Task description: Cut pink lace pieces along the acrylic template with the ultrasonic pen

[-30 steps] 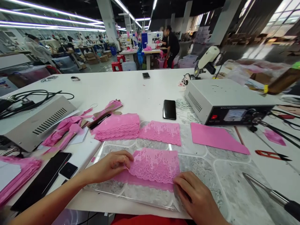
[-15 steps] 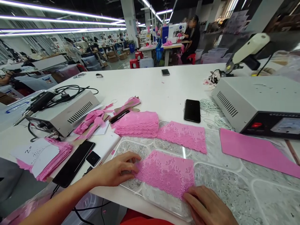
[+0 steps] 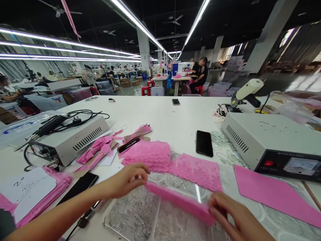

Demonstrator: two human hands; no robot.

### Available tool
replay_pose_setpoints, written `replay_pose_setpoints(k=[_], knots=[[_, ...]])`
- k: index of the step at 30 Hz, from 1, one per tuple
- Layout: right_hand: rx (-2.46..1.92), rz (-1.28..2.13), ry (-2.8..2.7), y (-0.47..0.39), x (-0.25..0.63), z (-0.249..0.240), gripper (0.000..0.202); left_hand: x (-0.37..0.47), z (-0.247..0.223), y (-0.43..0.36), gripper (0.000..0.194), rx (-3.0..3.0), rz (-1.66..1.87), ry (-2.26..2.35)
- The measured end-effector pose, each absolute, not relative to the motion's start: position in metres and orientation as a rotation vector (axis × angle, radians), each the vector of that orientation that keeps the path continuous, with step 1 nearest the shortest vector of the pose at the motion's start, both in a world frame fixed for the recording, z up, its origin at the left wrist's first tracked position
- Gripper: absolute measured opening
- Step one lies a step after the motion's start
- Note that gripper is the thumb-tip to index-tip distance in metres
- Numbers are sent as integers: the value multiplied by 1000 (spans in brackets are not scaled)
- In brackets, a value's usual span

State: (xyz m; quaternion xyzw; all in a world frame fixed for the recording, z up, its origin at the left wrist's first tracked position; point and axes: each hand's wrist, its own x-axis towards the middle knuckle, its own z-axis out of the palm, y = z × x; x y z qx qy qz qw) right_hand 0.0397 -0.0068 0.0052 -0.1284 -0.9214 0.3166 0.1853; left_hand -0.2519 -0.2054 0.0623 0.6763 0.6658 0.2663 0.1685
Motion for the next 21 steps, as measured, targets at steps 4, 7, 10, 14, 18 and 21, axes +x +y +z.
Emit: replay_pose_setpoints(k=[4, 7, 10, 14, 18, 21], knots=[[-306, 688, -2545, 35, -36, 63, 34, -308, 91, -168, 16, 1875, 823, 2053], [-257, 525, -2432, 55, -97, 92, 21, -349, 106, -161, 17, 1823, 900, 2233], [-170, 476, -2417, 61, -140, 92, 14, -372, 101, -175, 19, 1795, 918, 2356], [-35, 466, -2519, 49, -163, 50, 16, -371, 63, -201, 22, 1826, 800, 2352], [9, 492, -2593, 39, -158, 8, 16, -361, 31, -216, 22, 1853, 728, 2300], [18, 527, -2604, 42, -147, -2, 19, -363, 25, -221, 24, 1855, 721, 2293]])
